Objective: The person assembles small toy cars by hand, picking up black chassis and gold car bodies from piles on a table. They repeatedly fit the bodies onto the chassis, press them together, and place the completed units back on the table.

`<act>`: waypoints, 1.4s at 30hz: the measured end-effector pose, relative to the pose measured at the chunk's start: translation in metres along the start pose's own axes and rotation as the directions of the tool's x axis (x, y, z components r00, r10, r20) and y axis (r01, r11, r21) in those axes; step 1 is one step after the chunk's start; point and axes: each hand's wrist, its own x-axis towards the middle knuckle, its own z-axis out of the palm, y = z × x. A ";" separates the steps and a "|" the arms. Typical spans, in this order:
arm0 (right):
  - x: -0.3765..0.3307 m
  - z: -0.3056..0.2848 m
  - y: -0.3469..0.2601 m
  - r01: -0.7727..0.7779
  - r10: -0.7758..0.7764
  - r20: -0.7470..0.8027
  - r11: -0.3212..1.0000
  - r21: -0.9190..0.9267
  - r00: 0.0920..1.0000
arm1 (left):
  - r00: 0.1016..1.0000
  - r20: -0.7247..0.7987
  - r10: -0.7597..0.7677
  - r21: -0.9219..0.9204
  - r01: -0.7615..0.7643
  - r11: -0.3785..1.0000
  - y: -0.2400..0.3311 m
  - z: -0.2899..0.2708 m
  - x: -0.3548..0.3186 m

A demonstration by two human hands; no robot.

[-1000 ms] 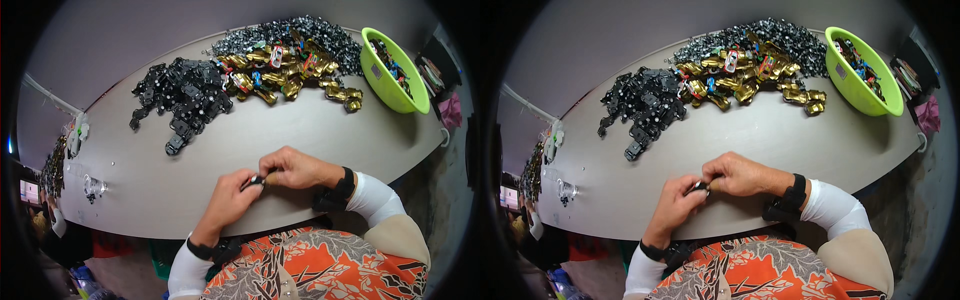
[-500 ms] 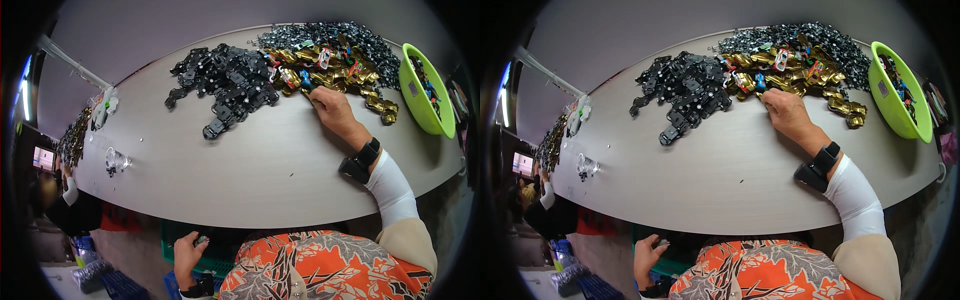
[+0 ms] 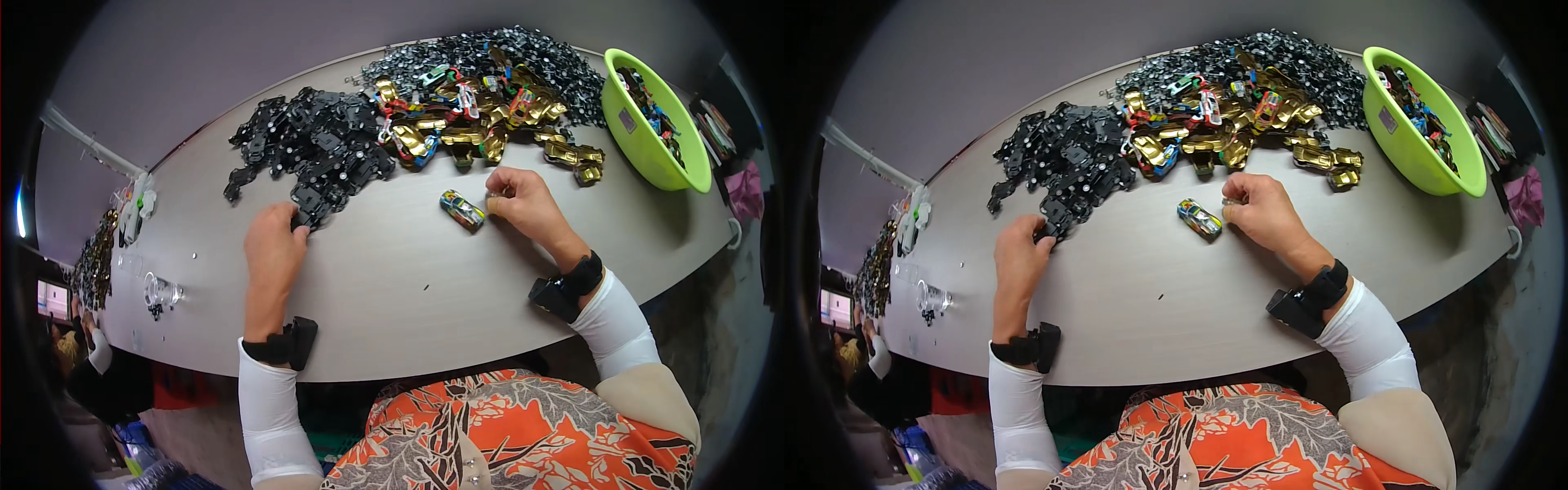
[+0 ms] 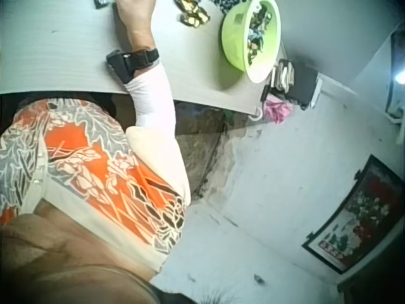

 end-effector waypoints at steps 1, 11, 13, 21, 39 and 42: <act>0.000 0.002 0.000 0.157 -0.175 -0.086 0.971 -0.181 0.981 | 1.000 -0.016 -0.018 -0.011 0.018 1.000 0.003 0.004 0.002; -0.011 0.022 -0.026 0.317 -0.298 0.125 0.781 -0.539 0.946 | 0.962 0.235 -0.137 -0.843 0.271 0.465 0.042 0.006 -0.016; -0.008 0.020 -0.024 0.301 -0.265 0.149 0.764 -0.571 0.953 | 0.927 0.376 -0.006 -0.886 0.362 0.289 0.050 0.011 -0.017; -0.008 0.012 -0.024 0.231 -0.163 0.217 0.913 -0.337 0.962 | 0.844 0.502 0.189 -0.856 0.517 -0.032 0.076 0.034 -0.008; -0.019 0.016 -0.042 -0.404 0.052 0.539 0.723 0.560 0.840 | 0.816 0.516 0.259 -0.855 0.510 0.096 0.093 0.042 -0.021; -0.019 0.011 -0.043 -0.464 0.113 0.562 0.705 0.536 0.820 | 0.818 0.532 0.220 -0.847 0.511 0.147 0.093 0.043 -0.020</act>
